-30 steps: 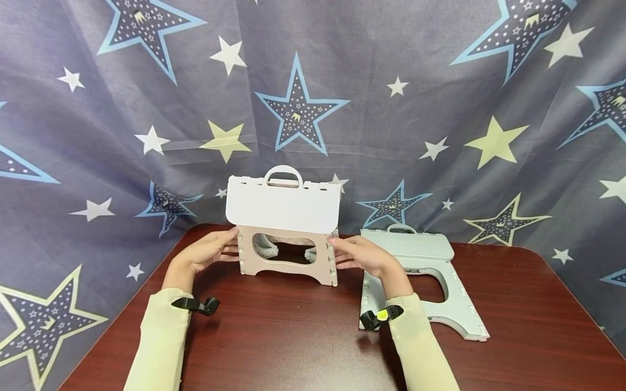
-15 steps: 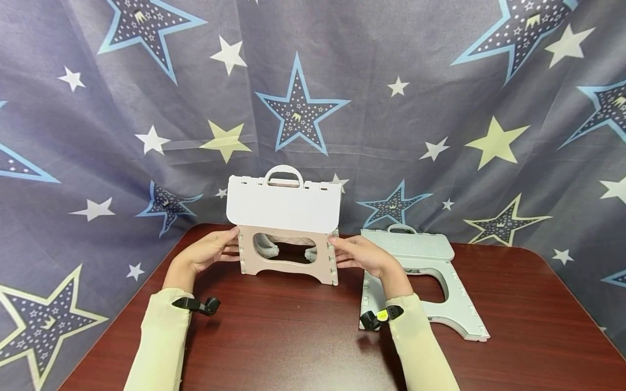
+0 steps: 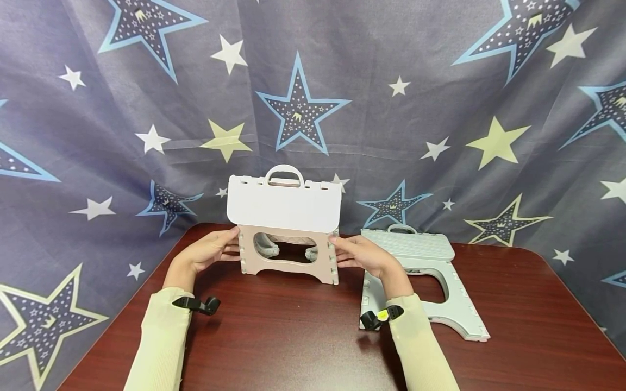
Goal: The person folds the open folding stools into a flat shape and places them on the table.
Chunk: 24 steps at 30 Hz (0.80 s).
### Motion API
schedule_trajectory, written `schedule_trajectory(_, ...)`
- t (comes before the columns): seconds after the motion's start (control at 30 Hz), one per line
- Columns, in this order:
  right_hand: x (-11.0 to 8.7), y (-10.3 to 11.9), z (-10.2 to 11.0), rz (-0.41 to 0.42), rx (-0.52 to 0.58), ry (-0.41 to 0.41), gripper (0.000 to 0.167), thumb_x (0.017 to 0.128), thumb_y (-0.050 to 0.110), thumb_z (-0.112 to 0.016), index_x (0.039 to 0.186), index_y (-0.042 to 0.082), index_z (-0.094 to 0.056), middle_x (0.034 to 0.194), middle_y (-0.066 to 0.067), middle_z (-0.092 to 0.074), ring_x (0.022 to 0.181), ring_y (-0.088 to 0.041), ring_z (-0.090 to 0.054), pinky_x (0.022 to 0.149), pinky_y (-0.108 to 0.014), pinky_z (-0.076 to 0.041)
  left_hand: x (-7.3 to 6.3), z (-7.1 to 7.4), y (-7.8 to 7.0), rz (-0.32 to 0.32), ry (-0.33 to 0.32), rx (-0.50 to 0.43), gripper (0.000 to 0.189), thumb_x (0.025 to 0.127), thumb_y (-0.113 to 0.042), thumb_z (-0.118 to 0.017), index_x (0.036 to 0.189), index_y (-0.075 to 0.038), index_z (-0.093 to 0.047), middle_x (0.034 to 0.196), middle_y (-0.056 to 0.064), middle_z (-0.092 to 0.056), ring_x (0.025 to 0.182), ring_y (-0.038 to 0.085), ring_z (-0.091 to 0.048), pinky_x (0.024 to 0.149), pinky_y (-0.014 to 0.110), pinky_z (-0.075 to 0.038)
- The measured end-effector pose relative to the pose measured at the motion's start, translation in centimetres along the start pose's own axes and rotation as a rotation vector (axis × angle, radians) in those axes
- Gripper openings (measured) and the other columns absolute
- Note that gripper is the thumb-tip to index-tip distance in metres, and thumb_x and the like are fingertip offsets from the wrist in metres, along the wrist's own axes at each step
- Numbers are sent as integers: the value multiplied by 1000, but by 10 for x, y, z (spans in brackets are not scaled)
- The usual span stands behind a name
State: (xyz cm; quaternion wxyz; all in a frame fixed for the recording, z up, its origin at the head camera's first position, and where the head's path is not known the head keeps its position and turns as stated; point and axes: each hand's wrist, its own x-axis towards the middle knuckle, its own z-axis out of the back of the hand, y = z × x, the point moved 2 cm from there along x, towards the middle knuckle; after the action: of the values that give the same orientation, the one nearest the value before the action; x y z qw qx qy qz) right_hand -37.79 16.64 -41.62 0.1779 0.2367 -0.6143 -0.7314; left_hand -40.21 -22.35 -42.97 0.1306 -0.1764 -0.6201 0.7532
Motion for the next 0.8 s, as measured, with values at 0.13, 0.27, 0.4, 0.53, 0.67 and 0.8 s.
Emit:
schedule_trajectory(0.13, 0, 0, 0, -3, -1, 5, 64, 108, 37, -48, 140, -18, -45, 122, -17, -68, 110, -21, -67, 106, -44, -52, 0, 1, 1, 2, 2, -1, 60, 110, -41, -42, 140, 10, -49, 114, 0, -70, 106, 16, -69, 101, 49, -54)
schedule_trajectory(0.27, -1, 0, -1, -1, -3, 7, 63, 108, 36, -48, 140, -18, -44, 122, -16, -68, 110, -21, -67, 106, -44, -52, 0, 1, 1, 4, 2, 0, 60, 110, -42, -42, 140, 9, -49, 114, 0, -70, 106, 16, -69, 101, 48, -55)
schedule_trajectory(0.4, -1, 0, -1, 1, -2, 5, 63, 108, 35, -48, 141, -18, -44, 121, -16, -68, 110, -21, -67, 106, -44, -52, 1, 1, 1, 5, -1, -1, 59, 110, -42, -42, 139, 9, -50, 113, -1, -70, 105, 16, -69, 101, 48, -55)
schedule_trajectory(0.53, -1, 0, -1, 0, -1, 4, 63, 108, 35, -48, 141, -18, -44, 121, -16, -68, 110, -22, -67, 106, -44, -52, 0, 1, 1, 4, 0, -4, 59, 110, -42, -42, 139, 9, -50, 113, -1, -69, 105, 17, -69, 101, 49, -54)
schedule_trajectory(0.67, -1, 0, -1, -3, -4, 2, 62, 108, 35, -48, 141, -18, -44, 122, -17, -68, 110, -22, -67, 108, -46, -50, 0, 1, 1, 3, 2, -8, 58, 110, -40, -42, 140, 10, -49, 113, -1, -69, 105, 17, -69, 102, 49, -54)
schedule_trajectory(0.8, -1, 1, 0, -7, -5, -20, 60, 108, 33, -48, 141, -18, -44, 127, -22, -66, 111, -23, -67, 110, -50, -47, 0, 2, -1, 4, -8, -3, 56, 110, -38, -43, 139, 10, -49, 112, -1, -70, 105, 17, -69, 103, 49, -53)
